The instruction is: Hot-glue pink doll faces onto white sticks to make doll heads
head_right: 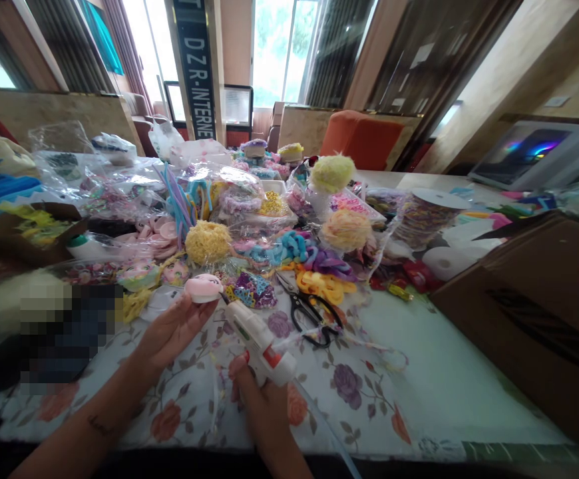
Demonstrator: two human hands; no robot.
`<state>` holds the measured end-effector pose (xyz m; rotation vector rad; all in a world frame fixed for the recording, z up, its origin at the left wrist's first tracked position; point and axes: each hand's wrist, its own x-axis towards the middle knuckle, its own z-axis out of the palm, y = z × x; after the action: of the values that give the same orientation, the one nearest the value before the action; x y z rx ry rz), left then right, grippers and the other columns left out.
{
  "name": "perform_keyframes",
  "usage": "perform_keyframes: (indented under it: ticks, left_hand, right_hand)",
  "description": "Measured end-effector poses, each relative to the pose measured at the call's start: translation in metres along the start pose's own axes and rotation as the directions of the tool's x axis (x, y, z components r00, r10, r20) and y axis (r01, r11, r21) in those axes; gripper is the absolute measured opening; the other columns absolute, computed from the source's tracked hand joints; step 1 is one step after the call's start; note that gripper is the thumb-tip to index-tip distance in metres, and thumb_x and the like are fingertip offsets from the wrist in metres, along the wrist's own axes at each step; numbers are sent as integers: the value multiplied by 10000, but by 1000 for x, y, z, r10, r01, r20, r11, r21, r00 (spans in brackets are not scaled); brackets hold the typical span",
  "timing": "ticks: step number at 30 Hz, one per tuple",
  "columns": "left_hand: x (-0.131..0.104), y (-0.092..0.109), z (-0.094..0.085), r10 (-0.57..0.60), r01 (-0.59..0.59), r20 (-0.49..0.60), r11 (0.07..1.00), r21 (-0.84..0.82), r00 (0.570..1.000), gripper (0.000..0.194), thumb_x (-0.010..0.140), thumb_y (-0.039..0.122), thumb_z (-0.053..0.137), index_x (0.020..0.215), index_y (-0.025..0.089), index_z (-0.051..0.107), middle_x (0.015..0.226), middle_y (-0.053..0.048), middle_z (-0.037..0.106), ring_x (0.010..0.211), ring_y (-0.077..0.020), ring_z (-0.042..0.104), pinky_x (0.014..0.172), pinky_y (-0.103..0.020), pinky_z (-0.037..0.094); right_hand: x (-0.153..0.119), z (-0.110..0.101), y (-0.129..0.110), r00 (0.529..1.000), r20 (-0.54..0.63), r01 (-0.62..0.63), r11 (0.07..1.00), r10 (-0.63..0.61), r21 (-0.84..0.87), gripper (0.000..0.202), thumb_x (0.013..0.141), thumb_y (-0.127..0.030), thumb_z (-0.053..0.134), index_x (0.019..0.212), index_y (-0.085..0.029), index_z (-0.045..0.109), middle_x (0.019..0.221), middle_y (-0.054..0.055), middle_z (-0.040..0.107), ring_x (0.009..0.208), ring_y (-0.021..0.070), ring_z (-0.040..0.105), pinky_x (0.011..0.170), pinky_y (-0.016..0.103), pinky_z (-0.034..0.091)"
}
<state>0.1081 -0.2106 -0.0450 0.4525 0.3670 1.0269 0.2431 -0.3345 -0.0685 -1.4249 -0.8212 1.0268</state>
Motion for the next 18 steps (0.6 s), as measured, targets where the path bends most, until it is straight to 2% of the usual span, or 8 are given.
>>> perform_keyframes:
  ticks: [3, 10, 18]
  left_hand:
    - [0, 0, 1, -7, 7, -15, 1000, 0, 1000, 504, 901, 122, 522, 1392, 189, 430, 1143, -84, 684, 1002, -171, 660, 965, -289, 491]
    - [0, 1, 2, -10, 10, -28, 1000, -7, 1000, 472, 913, 109, 493, 1377, 180, 444, 1112, -87, 694, 1012, -172, 661, 955, -291, 501]
    - [0, 0, 0, -11, 11, -25, 1000, 1, 1000, 548, 896, 126, 537, 1420, 175, 383, 1131, -90, 690, 1010, -174, 658, 969, -293, 489]
  right_hand:
    - [0, 0, -5, 999, -42, -13, 1000, 12, -25, 372, 803, -497, 581, 608, -180, 580, 427, -24, 501, 427, 112, 433, 465, 231, 369]
    - [0, 0, -1, 1000, 20, 10, 1000, -11, 18, 374, 802, -509, 583, 612, -188, 556, 438, -25, 500, 441, 122, 449, 465, 235, 378]
    - [0, 0, -5, 1000, -20, -23, 1000, 22, -13, 377, 806, -507, 577, 626, -176, 583, 425, -22, 507, 433, 118, 443, 472, 240, 366]
